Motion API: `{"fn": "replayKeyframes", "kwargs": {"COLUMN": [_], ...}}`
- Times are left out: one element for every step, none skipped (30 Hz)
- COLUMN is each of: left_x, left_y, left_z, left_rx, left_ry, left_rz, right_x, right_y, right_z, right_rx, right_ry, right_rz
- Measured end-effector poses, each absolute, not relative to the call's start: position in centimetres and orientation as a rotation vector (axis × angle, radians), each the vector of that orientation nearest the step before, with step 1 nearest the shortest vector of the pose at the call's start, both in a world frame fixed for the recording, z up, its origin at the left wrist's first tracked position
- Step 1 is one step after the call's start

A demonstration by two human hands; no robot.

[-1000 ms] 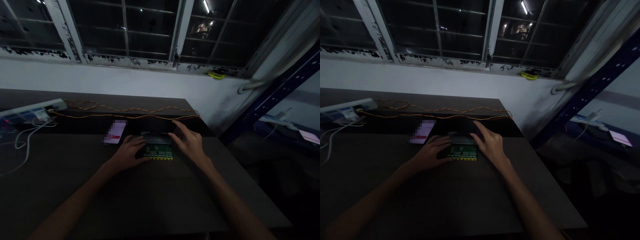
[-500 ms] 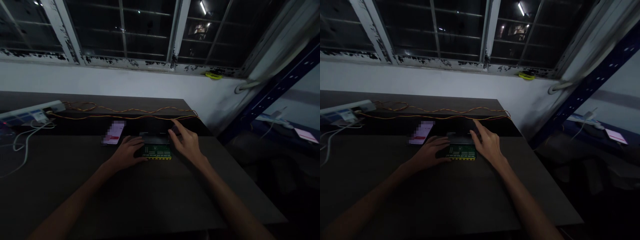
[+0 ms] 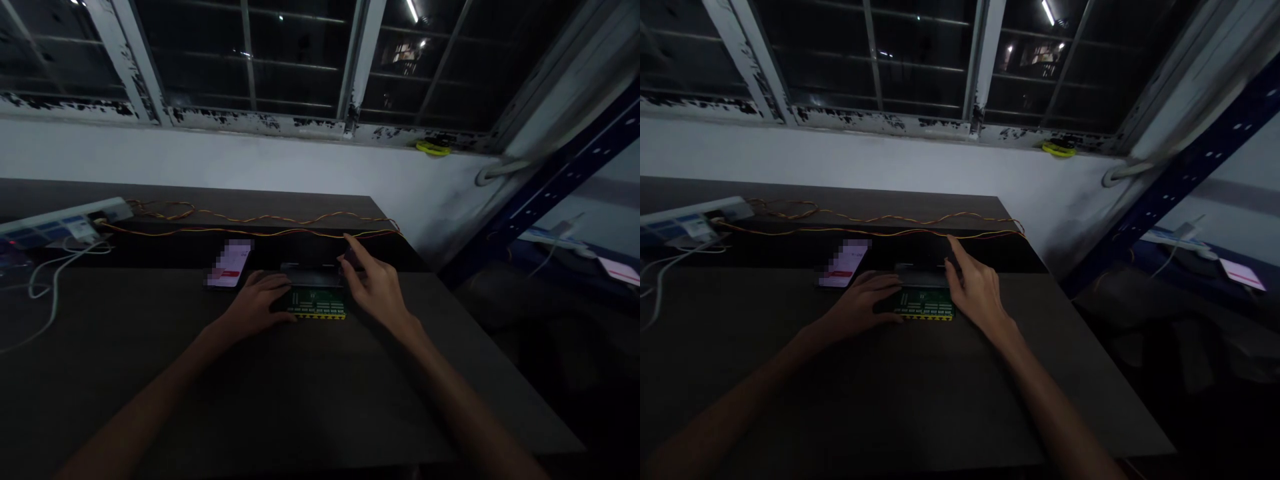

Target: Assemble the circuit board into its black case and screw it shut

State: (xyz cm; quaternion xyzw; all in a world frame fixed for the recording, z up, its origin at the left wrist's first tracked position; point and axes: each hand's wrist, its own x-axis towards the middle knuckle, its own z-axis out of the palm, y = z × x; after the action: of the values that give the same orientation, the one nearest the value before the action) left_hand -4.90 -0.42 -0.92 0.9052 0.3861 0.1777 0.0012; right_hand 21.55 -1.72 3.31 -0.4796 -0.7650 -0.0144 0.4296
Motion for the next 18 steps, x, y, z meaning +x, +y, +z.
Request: {"fn": "replayKeyframes", "kwargs": {"left_x": [-4.86,-4.84,-4.81,-4.8,-4.79,-4.79,-4.8,-4.8,-4.81,-4.82,-4.82,-4.81,-4.8,-4.79,-4.77,-4.76,-4.75,-4.74], "left_y": [-0.46,-0.51,-0.56,-0.61,-0.66,-0.69,-0.72,-0.74,-0.76,-0.77,-0.79,-0.8,-0.83,-0.86,-0.89,-0.91,-0.93,-0.95], "left_z": [-0.88,-0.84,-0.8,-0.78,-0.76,-0.76,-0.76,-0.78,-0.8,-0.83,-0.84,-0.85,-0.86,-0.85,-0.84,-0.84,-0.84,-0.86], "left_rx": [2.837,2.832,2.826,2.823,2.822,2.824,2.829,2.833,2.836,2.838,2.838,2.838,2.839,2.841,2.845,2.851,2.857,2.862], "left_ry": [1.215,1.217,1.22,1.223,1.226,1.226,1.225,1.225,1.224,1.224,1.224,1.224,1.22,1.215,1.211,1.207,1.203,1.199], "left_rz": [0.553,0.555,0.56,0.566,0.571,0.572,0.571,0.571,0.574,0.579,0.583,0.586,0.587,0.585,0.583,0.585,0.593,0.604], "right_x": [21.55,21.56,21.56,21.56,21.56,21.56,21.56,21.58,21.62,21.67,21.72,21.77,21.81,21.83,21.83,21.81,21.78,21.74], "right_y": [-1.72,-1.7,-1.68,-1.65,-1.62,-1.6,-1.57,-1.55,-1.51,-1.47,-1.43,-1.38,-1.34,-1.31,-1.3,-1.3,-1.31,-1.33], "right_z": [3.34,3.35,3.35,3.35,3.36,3.37,3.38,3.39,3.4,3.4,3.38,3.34,3.28,3.22,3.15,3.08,3.02,2.97], "right_rx": [-1.202,-1.196,-1.181,-1.164,-1.152,-1.149,-1.156,-1.17,-1.183,-1.194,-1.201,-1.201,-1.2,-1.196,-1.188,-1.177,-1.166,-1.159], "right_ry": [-1.91,-1.912,-1.911,-1.908,-1.906,-1.906,-1.909,-1.915,-1.924,-1.933,-1.936,-1.932,-1.923,-1.905,-1.884,-1.861,-1.844,-1.834], "right_rz": [-0.037,-0.044,-0.061,-0.083,-0.099,-0.107,-0.106,-0.095,-0.077,-0.06,-0.054,-0.064,-0.085,-0.119,-0.156,-0.191,-0.22,-0.239]}}
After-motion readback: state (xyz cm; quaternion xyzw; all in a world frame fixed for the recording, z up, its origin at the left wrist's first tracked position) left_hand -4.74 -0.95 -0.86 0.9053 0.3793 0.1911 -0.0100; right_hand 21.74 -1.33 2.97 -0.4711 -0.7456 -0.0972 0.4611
